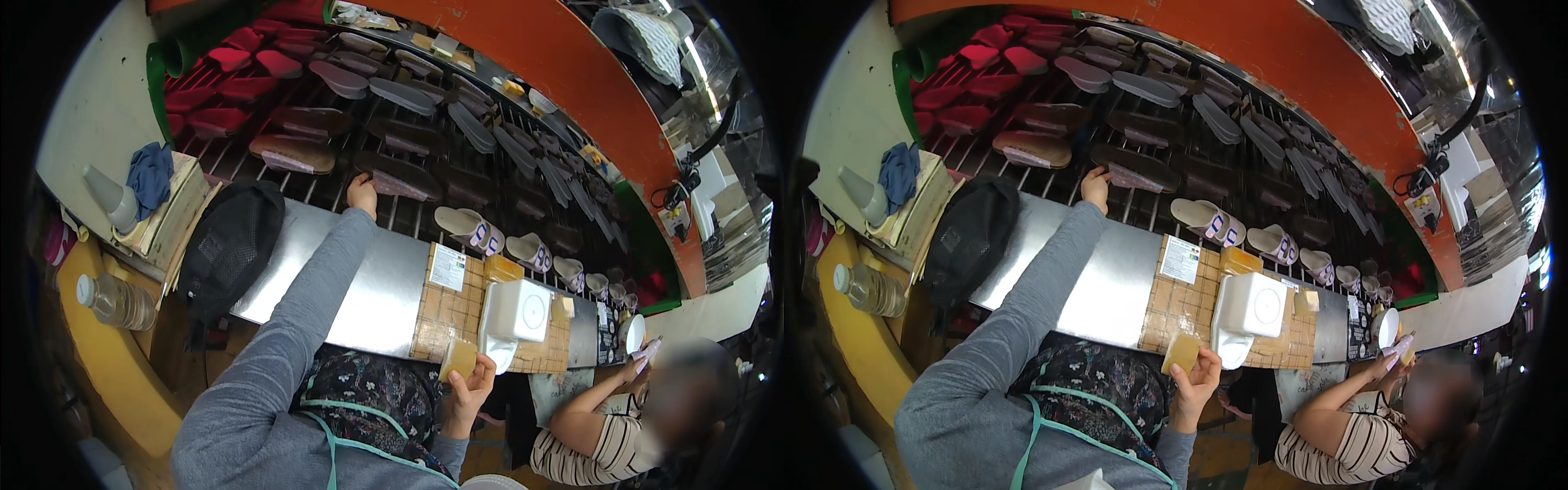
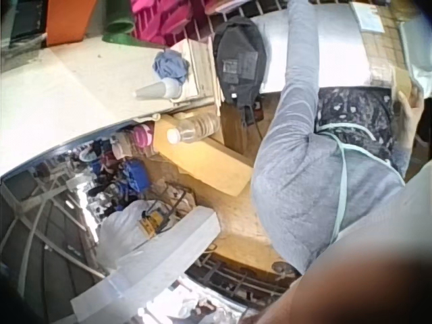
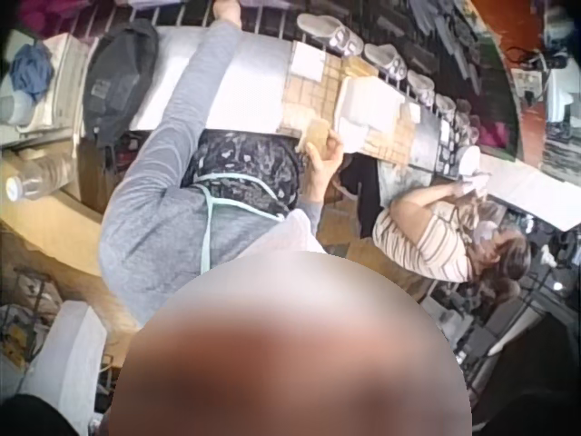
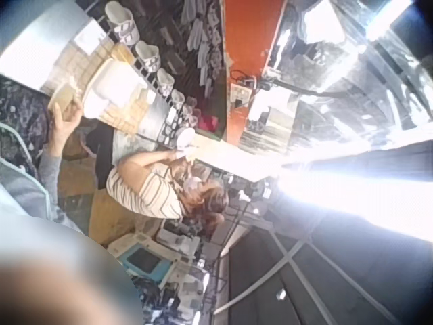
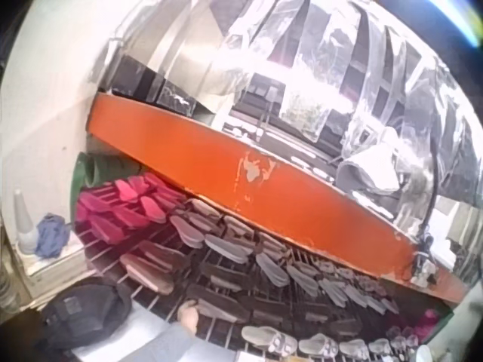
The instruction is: The person smooths the soles of slippers using a sanding block, handling each slipper one at a time. They pick up a slipper, rub the sole with the block, and place it back on the rack, repeating the process for multiple slippers.
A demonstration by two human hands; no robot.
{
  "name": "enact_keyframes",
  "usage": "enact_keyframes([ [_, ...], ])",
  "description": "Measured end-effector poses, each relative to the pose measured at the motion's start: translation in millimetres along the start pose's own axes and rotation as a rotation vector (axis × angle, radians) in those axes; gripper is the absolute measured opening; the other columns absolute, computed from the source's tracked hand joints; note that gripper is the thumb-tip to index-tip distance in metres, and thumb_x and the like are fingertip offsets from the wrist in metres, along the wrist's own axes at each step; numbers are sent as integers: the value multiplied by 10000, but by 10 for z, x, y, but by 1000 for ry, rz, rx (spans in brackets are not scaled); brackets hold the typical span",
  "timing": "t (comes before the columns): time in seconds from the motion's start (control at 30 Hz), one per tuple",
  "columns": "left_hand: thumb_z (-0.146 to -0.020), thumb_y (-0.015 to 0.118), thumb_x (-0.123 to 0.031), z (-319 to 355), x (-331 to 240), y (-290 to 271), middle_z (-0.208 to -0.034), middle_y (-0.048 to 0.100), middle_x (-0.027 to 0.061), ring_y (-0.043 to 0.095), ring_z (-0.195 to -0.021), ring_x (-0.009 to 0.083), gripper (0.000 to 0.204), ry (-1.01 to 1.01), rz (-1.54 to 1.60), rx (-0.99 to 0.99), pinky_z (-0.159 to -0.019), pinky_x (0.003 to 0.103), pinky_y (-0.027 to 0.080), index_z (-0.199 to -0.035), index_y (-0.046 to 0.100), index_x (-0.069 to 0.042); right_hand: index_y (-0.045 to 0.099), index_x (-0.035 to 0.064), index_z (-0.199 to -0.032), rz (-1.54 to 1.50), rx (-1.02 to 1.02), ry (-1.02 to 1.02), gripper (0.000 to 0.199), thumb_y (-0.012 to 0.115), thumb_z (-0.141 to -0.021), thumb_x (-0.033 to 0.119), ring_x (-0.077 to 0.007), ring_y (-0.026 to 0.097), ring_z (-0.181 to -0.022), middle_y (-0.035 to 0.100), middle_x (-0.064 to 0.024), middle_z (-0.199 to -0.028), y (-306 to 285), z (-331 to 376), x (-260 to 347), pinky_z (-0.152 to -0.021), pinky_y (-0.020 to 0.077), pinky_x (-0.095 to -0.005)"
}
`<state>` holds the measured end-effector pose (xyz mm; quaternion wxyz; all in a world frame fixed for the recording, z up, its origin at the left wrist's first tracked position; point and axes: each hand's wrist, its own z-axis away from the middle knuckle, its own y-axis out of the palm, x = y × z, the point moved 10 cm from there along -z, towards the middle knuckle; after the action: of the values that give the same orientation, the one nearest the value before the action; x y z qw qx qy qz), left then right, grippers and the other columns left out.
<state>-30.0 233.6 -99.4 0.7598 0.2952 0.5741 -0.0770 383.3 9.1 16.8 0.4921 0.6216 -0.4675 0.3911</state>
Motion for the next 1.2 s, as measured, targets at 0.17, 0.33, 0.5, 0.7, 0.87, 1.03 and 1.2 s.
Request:
enact_keyframes([
  [0.17, -893, 546, -111, 1246, -884, 190, -890, 676, 140, 601, -890, 311, 165, 680, -234, 131, -838, 385, 476, -952, 688, -52, 461, 60, -1230, -212, -46, 36, 581, 738, -724, -5, -247, 554, -1116, 550, -119, -1194, 79, -230, -190, -969, 451, -369],
  [0.33, -834, 663, -203, 2212, -790, 1005, -771, 662, 21, 569, -869, 200, 119, 940, -380, 671, -800, 358, 421, -842, 719, -99, 475, 99, -1293, -583, 12, 112, 603, 745, -759, 170, -268, 524, -1183, 550, -102, -1259, 126, -691, -556, -1014, 415, -470],
  [0.5, -812, 686, -267, 2283, -694, 1818, -678, 595, 33, 555, -758, 225, 222, 1027, -128, 800, -703, 379, 441, -685, 637, -91, 475, 124, -1327, -626, 71, 227, 624, 704, -783, 327, -259, 522, -1153, 544, -94, -1278, 4, -868, -890, -1009, 377, -492],
  [0.7, -882, 624, -326, 2366, -63, 2316, -598, 553, 58, 559, -667, 264, 320, 866, -242, 1152, -609, 394, 471, -674, 641, -83, 476, 109, -1304, -689, 66, 298, 637, 716, -771, 362, -242, 501, -1090, 488, -91, -1226, -91, -846, -994, -998, 369, -479],
  [0.87, -912, 585, -255, 2775, -104, 2265, -724, 588, 65, 588, -755, 237, 220, 1010, -98, 1318, -626, 378, 492, -832, 663, -65, 488, 101, -1277, -700, 53, 304, 631, 728, -764, 378, -222, 497, -1085, 472, -76, -1227, -123, -884, -1010, -956, 375, -453],
  [1.03, -825, 622, -145, 3033, -385, 1943, -837, 566, 58, 587, -797, 212, 92, 1232, 142, 1217, -641, 330, 510, -862, 613, -61, 495, 110, -1280, -632, 23, 315, 672, 759, -739, 410, -213, 482, -1099, 483, -53, -1216, -216, -856, -1028, -940, 360, -440],
  [1.2, -801, 628, -154, 3131, -408, 1843, -774, 533, 56, 582, -784, 221, 99, 1227, 226, 1270, -698, 337, 501, -779, 592, -64, 507, 138, -1285, -666, 12, 314, 676, 767, -731, 423, -210, 464, -1116, 485, -45, -1219, -253, -850, -1031, -978, 334, -452],
])
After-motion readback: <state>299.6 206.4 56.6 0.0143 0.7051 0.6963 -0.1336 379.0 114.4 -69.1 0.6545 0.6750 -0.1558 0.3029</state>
